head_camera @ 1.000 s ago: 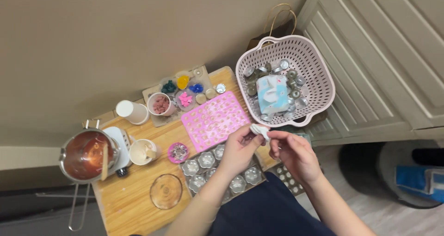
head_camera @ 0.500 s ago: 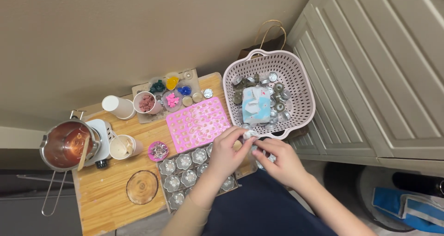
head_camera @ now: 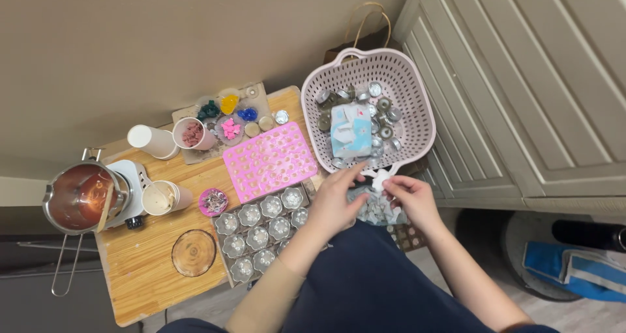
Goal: Cleaning small candle molds with a cloth and stirring melted wax in a pot.
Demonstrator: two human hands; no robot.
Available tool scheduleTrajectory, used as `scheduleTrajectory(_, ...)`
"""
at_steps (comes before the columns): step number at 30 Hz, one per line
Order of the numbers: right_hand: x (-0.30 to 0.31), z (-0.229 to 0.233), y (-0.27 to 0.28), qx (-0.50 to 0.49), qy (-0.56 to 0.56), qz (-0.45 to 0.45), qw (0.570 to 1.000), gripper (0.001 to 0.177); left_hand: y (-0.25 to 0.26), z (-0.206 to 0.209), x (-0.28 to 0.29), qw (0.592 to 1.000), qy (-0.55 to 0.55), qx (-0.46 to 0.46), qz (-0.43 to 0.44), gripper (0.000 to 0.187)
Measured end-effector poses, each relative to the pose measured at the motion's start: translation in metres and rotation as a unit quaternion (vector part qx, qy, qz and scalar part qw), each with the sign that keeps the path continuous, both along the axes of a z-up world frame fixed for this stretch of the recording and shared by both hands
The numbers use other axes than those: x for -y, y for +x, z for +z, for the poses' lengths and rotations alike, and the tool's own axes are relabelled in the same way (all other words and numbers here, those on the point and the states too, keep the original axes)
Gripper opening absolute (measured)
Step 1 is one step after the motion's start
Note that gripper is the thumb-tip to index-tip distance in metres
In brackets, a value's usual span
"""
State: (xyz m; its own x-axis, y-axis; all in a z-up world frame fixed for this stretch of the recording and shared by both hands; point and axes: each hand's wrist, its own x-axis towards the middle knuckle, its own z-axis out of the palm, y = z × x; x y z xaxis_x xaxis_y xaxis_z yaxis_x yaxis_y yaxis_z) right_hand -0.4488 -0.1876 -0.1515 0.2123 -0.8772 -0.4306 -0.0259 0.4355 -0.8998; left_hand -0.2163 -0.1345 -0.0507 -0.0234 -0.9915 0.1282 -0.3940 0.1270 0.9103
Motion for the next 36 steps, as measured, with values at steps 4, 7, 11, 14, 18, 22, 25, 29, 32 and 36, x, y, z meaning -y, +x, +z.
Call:
scheduleTrajectory(4, -0.009, -0.086, -0.037, -0.068, 0.028, -0.026, 0.997, 0.023, 0.013, -0.018, -0.007, 0.998, 0.060, -0.017, 0.032, 0.046)
scheduleTrajectory(7, -0.021, -0.156, -0.061, -0.187, 0.030, -0.026, 0.982, 0.024, 0.028, -0.035, -0.018, 0.996, 0.079, -0.017, 0.047, 0.037)
scheduleTrajectory(11, -0.027, -0.188, -0.062, -0.274, -0.021, -0.012, 0.961, 0.027, 0.041, -0.041, -0.029, 0.990, 0.105, -0.049, 0.078, 0.031)
scheduleTrajectory(14, -0.029, -0.204, -0.062, -0.350, -0.011, 0.011, 0.937, 0.027, 0.043, -0.042, -0.036, 0.982, 0.150, -0.060, 0.100, 0.029)
scheduleTrajectory(18, -0.021, -0.214, -0.058, -0.375, -0.036, 0.115, 0.919, 0.031, 0.049, -0.049, -0.043, 0.985, 0.118, -0.061, 0.107, 0.027)
scheduleTrajectory(22, -0.012, -0.187, -0.055, -0.423, -0.136, 0.185, 0.877, 0.031, 0.062, -0.037, -0.048, 0.978, 0.140, -0.063, 0.139, 0.028)
scheduleTrajectory(25, -0.004, -0.105, -0.033, -0.471, -0.105, 0.299, 0.824, 0.034, 0.085, -0.035, -0.058, 0.975, 0.118, -0.078, 0.169, 0.029)
scheduleTrajectory(29, 0.001, 0.010, 0.024, -0.466, -0.075, 0.298, 0.830, 0.022, 0.129, -0.023, -0.075, 0.970, 0.085, -0.088, 0.211, 0.026)
scheduleTrajectory(32, 0.000, 0.063, 0.085, -0.465, -0.173, 0.292, 0.818, 0.038, 0.167, -0.005, -0.096, 0.963, 0.055, -0.108, 0.240, 0.025)
scheduleTrajectory(36, -0.012, 0.094, 0.177, -0.370, -0.256, 0.267, 0.852, 0.049, 0.220, 0.017, -0.134, 0.946, 0.032, -0.129, 0.296, 0.023)
